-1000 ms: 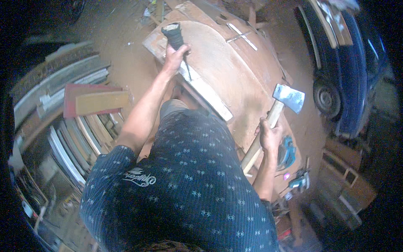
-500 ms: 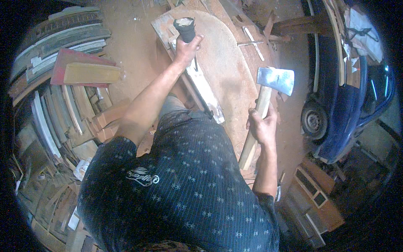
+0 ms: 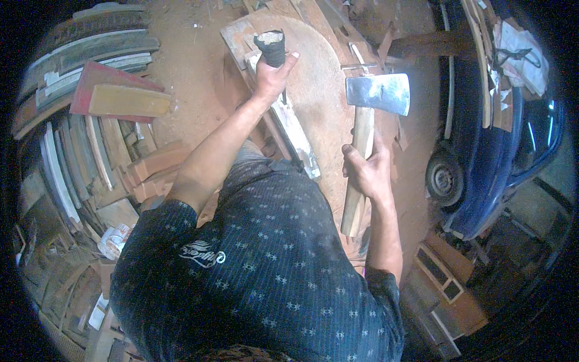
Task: The person uses a chisel and a wooden mallet to split a piece of wood on a workbench. They then use a power sander to smooth the surface of the wood and a try square to check the angles of the cut.
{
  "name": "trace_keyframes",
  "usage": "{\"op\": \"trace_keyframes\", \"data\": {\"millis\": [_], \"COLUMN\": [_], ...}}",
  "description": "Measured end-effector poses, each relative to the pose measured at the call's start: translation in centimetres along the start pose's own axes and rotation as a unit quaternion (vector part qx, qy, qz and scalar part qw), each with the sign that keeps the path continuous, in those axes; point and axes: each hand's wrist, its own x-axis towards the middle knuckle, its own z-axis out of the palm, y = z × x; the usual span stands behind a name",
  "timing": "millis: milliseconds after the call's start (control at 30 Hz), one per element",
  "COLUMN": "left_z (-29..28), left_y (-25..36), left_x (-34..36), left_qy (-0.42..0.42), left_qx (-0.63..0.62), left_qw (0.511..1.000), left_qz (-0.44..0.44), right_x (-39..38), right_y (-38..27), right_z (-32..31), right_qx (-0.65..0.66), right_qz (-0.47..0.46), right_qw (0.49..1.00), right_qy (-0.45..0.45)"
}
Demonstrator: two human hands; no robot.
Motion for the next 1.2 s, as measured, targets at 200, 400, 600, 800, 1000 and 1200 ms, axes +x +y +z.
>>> {"op": "trace_keyframes", "data": {"millis": [200, 400, 600, 800, 1000, 1200], "left_z": [0.3, 0.2, 0.3, 0.8, 0.1, 1.3], "left_y": [0.2, 0.2, 0.5, -0.2, -0.8, 0.0], "left_x": [-0.9, -1.7, -2.4, -1.9, -1.3, -1.1], "left_qy": [-0.034, -0.028, -0.024, -0.001, 0.017, 0.039], "left_qx": [0.015, 0.053, 0.073, 0.057, 0.021, 0.02], "left_qw": [0.999, 0.998, 0.995, 0.997, 0.999, 0.999], "left_qz": [0.022, 0.024, 0.058, 0.056, 0.029, 0.004], "right_x": [0.2, -0.2, 2.6, 8.0, 8.2, 11.8], "right_y": [-1.5, -9.5, -13.8, -10.8, -17.7, -10.6], "right_z": [0.0, 0.3, 2.8, 4.2, 5.0, 4.5], "right_qx": [-0.021, -0.045, -0.214, -0.444, -0.2, -0.543], "right_qz": [-0.028, -0.169, -0.452, -0.232, -0.51, -0.25], "right_qw": [0.999, 0.984, 0.856, 0.863, 0.833, 0.8], "right_qy": [-0.018, 0.035, 0.133, -0.054, 0.077, -0.058]}}
